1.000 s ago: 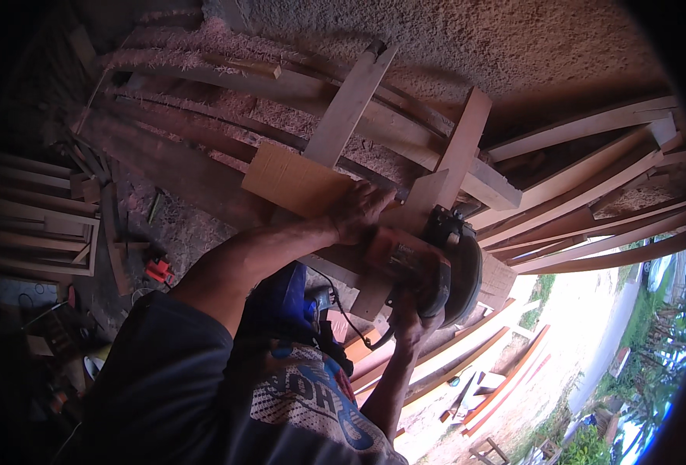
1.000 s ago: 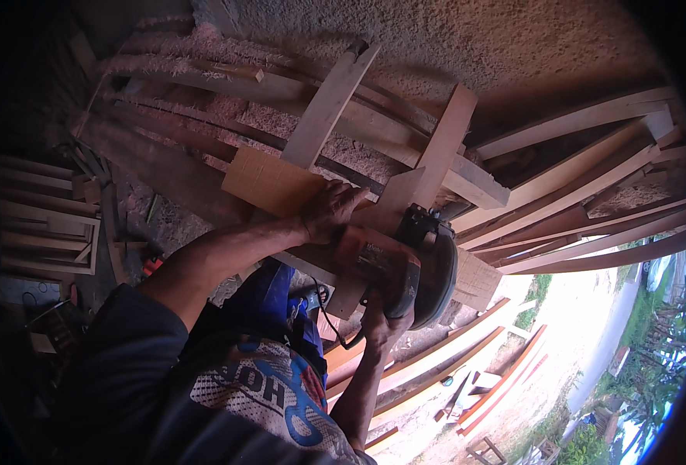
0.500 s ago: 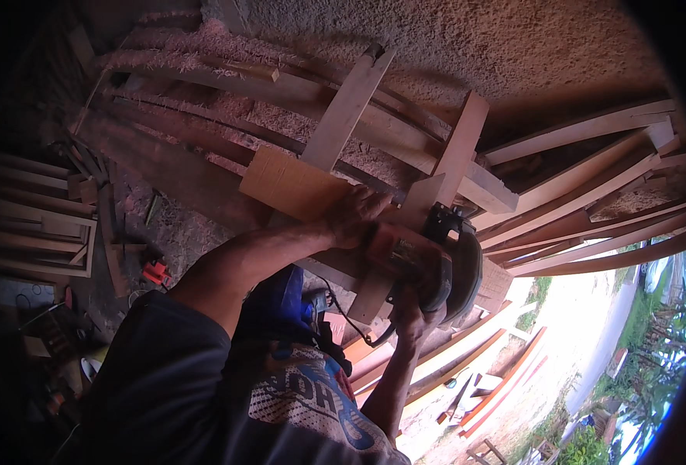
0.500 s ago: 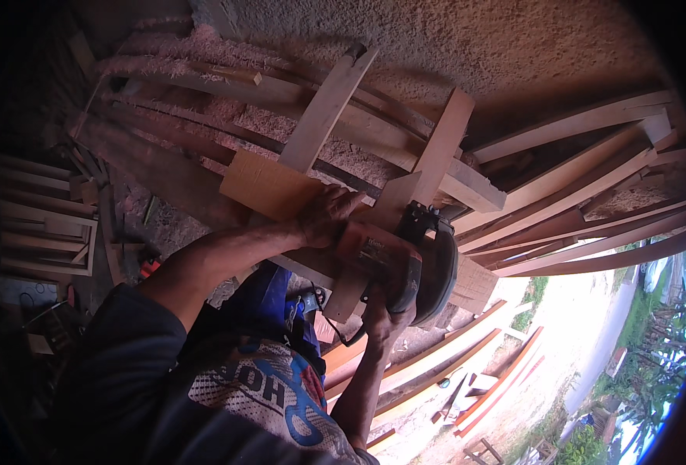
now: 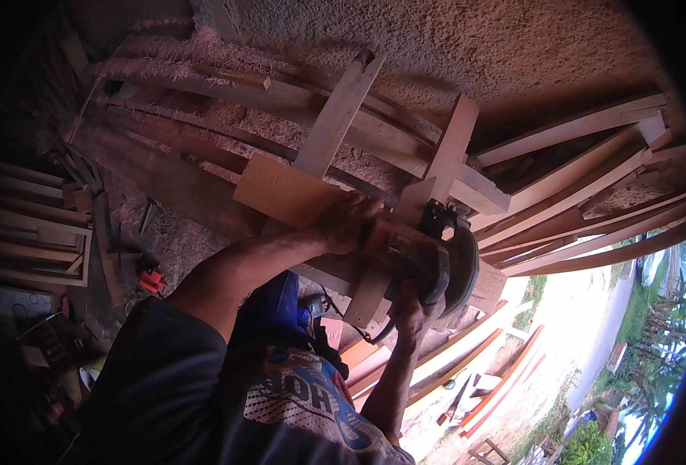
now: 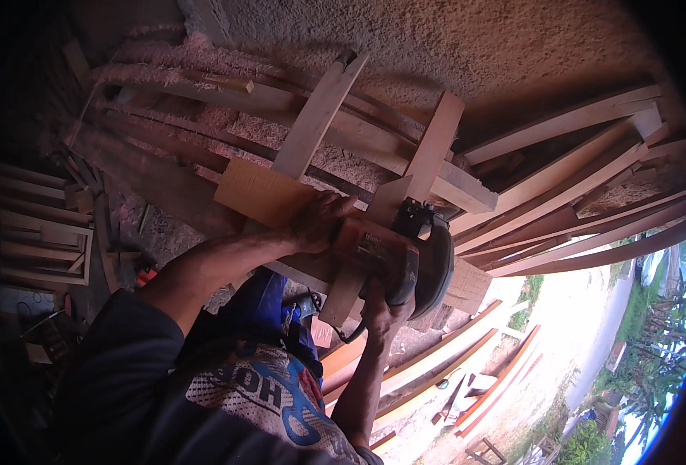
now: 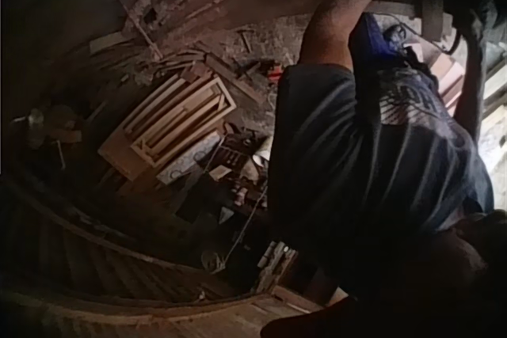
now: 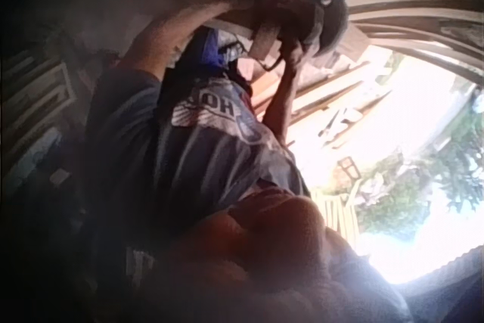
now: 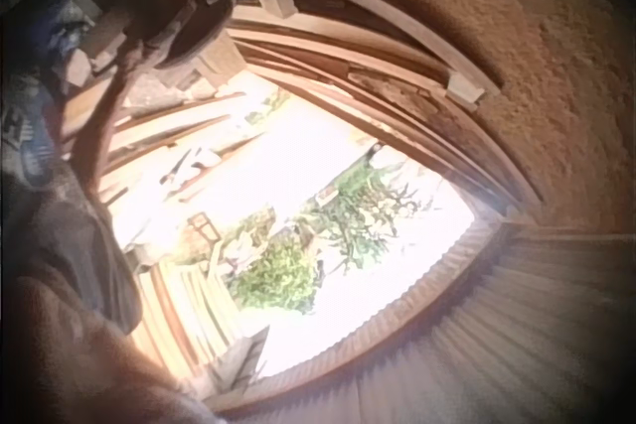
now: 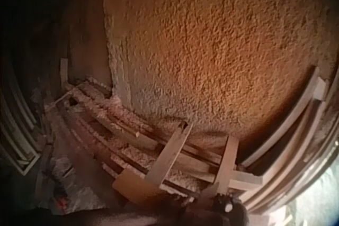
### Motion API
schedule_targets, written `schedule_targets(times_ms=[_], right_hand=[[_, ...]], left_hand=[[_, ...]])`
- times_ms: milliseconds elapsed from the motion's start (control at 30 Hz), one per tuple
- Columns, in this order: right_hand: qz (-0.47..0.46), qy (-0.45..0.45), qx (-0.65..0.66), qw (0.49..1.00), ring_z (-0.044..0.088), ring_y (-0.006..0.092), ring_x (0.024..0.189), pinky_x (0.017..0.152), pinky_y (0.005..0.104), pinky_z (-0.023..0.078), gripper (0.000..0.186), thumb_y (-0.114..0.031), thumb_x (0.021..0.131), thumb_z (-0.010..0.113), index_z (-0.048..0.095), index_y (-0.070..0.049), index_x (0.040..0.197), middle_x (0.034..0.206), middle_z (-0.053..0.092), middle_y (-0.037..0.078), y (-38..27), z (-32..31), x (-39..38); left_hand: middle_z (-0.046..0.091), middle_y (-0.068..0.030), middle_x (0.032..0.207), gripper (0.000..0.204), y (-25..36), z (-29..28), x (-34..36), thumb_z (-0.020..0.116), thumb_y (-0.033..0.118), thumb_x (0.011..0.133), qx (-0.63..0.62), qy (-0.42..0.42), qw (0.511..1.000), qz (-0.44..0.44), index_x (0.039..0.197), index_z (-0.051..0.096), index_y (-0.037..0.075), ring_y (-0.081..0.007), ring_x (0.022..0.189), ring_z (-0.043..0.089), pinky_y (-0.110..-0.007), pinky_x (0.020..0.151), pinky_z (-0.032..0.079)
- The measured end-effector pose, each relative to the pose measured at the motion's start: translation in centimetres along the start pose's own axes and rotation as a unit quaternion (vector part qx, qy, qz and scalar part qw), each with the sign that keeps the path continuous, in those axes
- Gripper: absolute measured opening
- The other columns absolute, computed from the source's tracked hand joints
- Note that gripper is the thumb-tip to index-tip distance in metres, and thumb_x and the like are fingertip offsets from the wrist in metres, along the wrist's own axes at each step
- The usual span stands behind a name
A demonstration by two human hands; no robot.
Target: The person kneels on the floor and uses a hand saw to cut a long wooden plank into smaller pieces. They measure and mark the wood with a tape measure and pencil, then use a circular saw to cut additional pieces. The cut pieces are stacked against a wall.
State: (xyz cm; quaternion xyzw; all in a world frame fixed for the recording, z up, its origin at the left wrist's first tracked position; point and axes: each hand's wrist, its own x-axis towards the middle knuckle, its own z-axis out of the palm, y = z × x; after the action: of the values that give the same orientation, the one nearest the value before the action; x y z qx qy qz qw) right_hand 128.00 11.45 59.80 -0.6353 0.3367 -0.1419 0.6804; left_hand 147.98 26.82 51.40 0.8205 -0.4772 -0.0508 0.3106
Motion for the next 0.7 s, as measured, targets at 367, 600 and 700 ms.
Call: schedule_targets(times_ms=[367,600,700], right_hand=[[-0.031,0.004,-0.013,0.999,0.067,0.0096,0.075,0.065,0.0282,0.054,0.036,-0.006,0.089,0.072,0.071,-0.006,0.125,0.094,0.075,0.003,0.8,-0.2,1.8],[-0.096,0.009,-0.046,0.994,0.069,0.0143,0.096,0.086,0.0329,0.056,0.038,-0.007,0.089,0.074,0.07,-0.005,0.127,0.109,0.077,0.006,1.1,0.0,3.2],[-0.106,0.004,-0.048,0.993,0.07,0.0146,0.098,0.088,0.0327,0.056,0.038,-0.005,0.088,0.073,0.07,-0.004,0.126,0.11,0.077,0.006,0.2,0.3,3.4]], left_hand=[[0.059,-0.0276,0.13,0.074,1.2,-1.7,0.2,0.072,0.029,0.089,-0.045,-0.009,0.997,-0.069,0.149,0.046,-0.005,-0.0452,0.122,0.055,-0.053,0.108,0.044],[0.062,-0.0277,0.124,0.086,1.4,-1.8,0.6,0.079,0.038,0.083,-0.065,-0.008,0.993,-0.098,0.149,0.046,-0.005,-0.045,0.117,0.058,-0.054,0.101,0.045],[0.065,-0.0278,0.116,0.08,2.3,-3.0,1.3,0.079,0.037,0.081,-0.055,-0.041,0.991,-0.115,0.141,0.052,-0.008,-0.045,0.111,0.061,-0.054,0.098,0.047]])
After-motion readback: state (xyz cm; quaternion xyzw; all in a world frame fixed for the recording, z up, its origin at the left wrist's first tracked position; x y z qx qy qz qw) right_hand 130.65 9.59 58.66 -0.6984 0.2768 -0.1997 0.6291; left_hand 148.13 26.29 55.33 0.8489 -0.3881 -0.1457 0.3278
